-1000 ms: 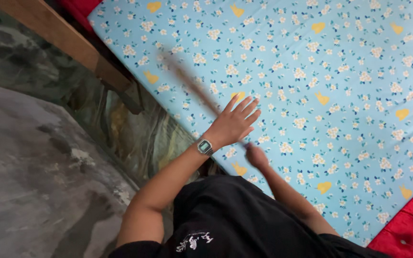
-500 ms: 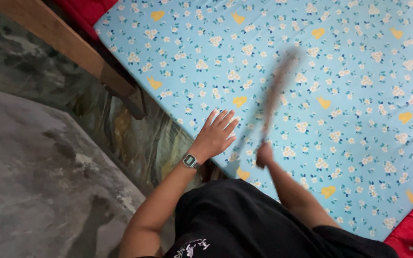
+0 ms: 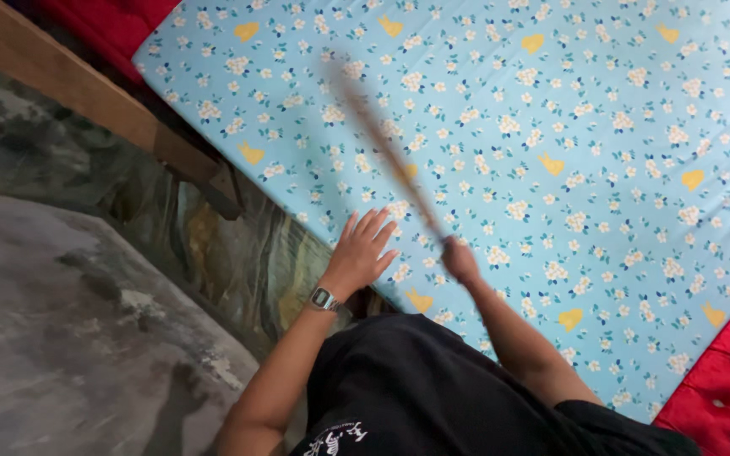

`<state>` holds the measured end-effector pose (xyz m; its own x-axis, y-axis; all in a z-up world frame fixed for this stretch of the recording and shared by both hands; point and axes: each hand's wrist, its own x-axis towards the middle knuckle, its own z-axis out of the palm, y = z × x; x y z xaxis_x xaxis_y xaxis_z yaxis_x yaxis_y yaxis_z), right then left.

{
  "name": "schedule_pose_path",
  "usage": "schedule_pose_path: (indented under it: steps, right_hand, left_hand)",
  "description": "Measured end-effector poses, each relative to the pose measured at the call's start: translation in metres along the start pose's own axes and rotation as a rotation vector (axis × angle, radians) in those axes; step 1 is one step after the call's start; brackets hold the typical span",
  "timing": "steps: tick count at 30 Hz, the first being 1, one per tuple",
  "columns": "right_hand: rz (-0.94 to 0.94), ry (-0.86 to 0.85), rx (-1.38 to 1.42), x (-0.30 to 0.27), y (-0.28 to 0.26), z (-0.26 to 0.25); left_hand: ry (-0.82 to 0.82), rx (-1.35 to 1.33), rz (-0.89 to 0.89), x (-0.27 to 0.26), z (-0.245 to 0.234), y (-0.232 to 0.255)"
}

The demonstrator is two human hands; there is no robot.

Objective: The person uses a hand broom to sweep a blue patterned bed sheet, clearing debris from the surface toward the edges.

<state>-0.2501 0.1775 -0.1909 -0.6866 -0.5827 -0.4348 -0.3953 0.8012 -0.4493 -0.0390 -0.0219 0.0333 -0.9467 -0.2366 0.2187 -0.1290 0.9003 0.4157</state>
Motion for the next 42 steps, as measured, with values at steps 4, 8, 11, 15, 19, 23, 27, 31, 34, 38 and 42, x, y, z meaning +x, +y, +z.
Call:
schedule_pose_path:
  steps: [4,8,11,15,19,23,27,31,34,38,42]
  right_hand:
    - [0.200,0.370,0.380,0.034,0.022,-0.047]
    - [0.473,0.311,0.647,0.050,0.027,-0.053]
    - [0.585,0.130,0.685,0.037,0.027,-0.018]
    - [0.171,-0.149,0.152,-0.036,0.021,0.050]
    - [-0.305,-0.336,-0.022,-0.069,0.004,0.062]
    - [-0.436,-0.393,-0.031,-0.083,-0.010,0.046]
    - [-0.399,-0.410,0.072,-0.090,-0.015,0.024]
    - [-0.294,-0.412,0.361,-0.097,-0.005,0.009]
    - [-0.237,-0.344,0.459,-0.104,0.000,0.004]
    - [-0.081,-0.353,0.674,-0.111,0.010,0.003]
    - [0.008,-0.185,0.564,-0.131,0.012,-0.002]
  left_hand:
    - [-0.006,0.003,-0.079,-0.015,-0.002,0.002]
    - [0.008,0.000,-0.144,-0.027,-0.002,0.007]
    - [0.025,0.007,-0.169,-0.034,0.001,0.013]
    - [0.013,-0.012,-0.216,-0.038,0.008,0.026]
    - [0.054,-0.038,-0.230,-0.038,0.016,0.041]
    - [0.089,-0.046,-0.234,-0.041,0.025,0.055]
    - [0.126,-0.074,-0.260,-0.049,0.034,0.070]
    - [0.117,-0.116,-0.296,-0.067,0.045,0.083]
    - [0.143,-0.121,-0.292,-0.074,0.051,0.082]
    - [0.159,-0.150,-0.290,-0.088,0.055,0.081]
    - [0.137,-0.192,-0.279,-0.099,0.061,0.082]
